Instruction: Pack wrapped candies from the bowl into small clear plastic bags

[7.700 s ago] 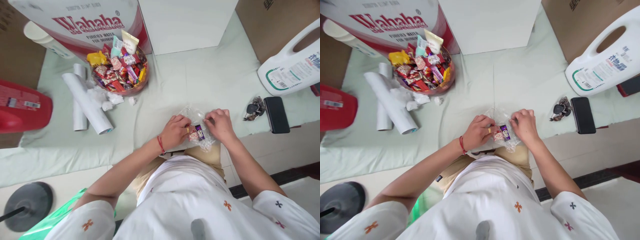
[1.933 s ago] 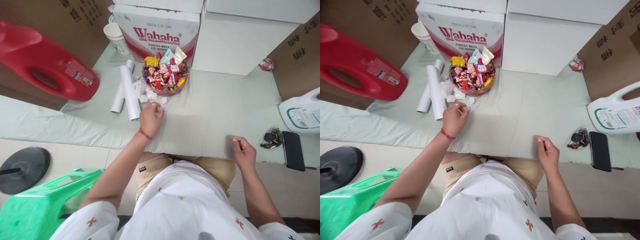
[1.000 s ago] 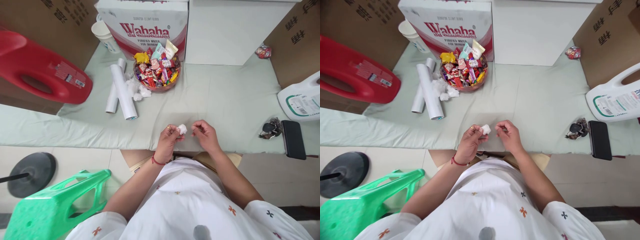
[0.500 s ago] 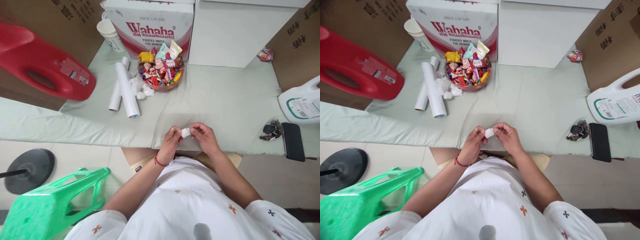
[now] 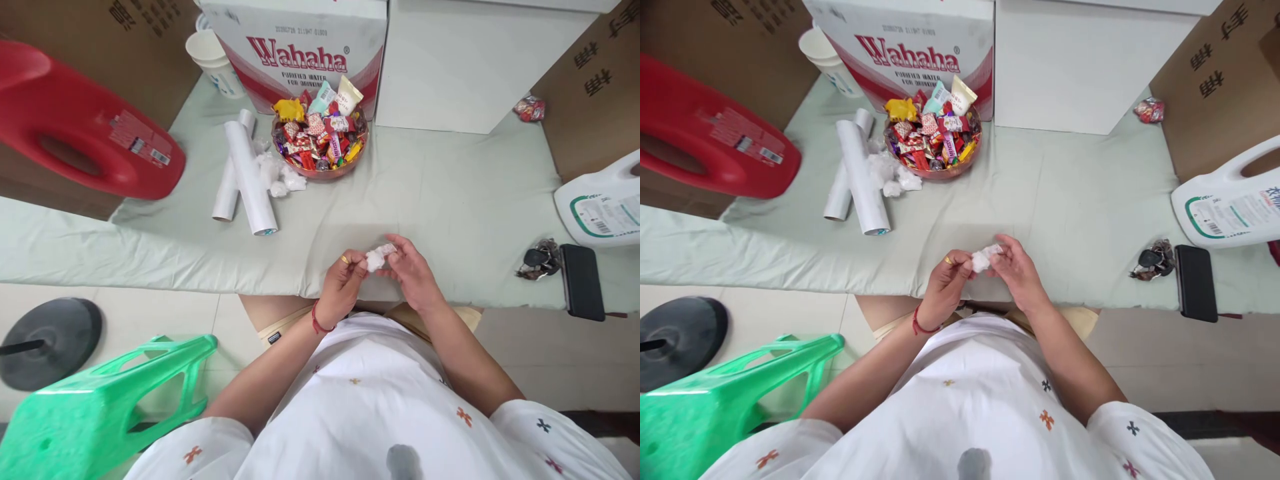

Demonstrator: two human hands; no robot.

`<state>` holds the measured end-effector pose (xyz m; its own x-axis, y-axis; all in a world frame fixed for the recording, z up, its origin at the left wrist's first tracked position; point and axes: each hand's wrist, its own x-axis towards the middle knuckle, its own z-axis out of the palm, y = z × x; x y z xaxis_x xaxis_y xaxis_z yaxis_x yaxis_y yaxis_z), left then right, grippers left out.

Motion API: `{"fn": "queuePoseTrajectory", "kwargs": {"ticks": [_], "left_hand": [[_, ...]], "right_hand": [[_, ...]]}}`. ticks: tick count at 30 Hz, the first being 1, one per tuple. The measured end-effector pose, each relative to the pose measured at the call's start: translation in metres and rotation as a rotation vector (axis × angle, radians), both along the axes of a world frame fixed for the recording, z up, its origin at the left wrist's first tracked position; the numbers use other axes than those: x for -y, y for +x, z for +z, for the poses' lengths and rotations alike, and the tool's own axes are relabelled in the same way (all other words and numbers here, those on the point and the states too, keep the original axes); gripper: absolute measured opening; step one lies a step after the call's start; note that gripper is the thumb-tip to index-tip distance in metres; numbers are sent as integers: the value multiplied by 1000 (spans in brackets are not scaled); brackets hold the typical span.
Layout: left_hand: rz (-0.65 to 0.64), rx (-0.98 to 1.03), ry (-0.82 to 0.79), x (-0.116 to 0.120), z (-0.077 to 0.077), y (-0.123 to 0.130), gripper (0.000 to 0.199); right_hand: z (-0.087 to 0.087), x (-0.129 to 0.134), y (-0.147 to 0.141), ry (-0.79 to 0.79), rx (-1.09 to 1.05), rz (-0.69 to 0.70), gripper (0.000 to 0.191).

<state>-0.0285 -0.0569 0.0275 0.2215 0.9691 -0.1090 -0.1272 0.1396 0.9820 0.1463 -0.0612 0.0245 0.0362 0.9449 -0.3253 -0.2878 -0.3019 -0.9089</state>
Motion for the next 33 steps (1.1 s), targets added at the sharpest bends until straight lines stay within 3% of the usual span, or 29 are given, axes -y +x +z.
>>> {"fn": "queuePoseTrajectory", "kwargs": {"ticks": [3, 7, 11, 13, 18, 22, 28, 31, 33], "left_hand": [[-32, 34, -26, -1, -5, 1, 36], [113, -20, -167, -3, -10, 2, 40], [-14, 50, -333, -6, -4, 10, 53], [-42, 83, -387, -9, 0, 14, 53], [-125, 256, -467, -15, 1, 4, 49], [-239, 364, -525, -13, -5, -10, 45], [-24, 243, -474, -11, 0, 1, 69], [-35, 134, -450, -13, 7, 13, 73], [-79, 114, -471, -15, 7, 18, 63]], "right_hand": [[-1, -4, 1, 6, 70, 8, 40], [3, -1, 0, 186, 427, -138, 28], [8, 11, -6, 437, 762, -82, 18], [9, 14, -7, 446, 733, -30, 17], [5, 3, 8, 151, 327, -177, 28], [7, -4, 24, 43, 87, -139, 38], [17, 10, 22, 189, 366, -181, 26], [24, 18, 19, 236, 477, -109, 22], [27, 21, 21, 235, 499, -98, 23]]}}
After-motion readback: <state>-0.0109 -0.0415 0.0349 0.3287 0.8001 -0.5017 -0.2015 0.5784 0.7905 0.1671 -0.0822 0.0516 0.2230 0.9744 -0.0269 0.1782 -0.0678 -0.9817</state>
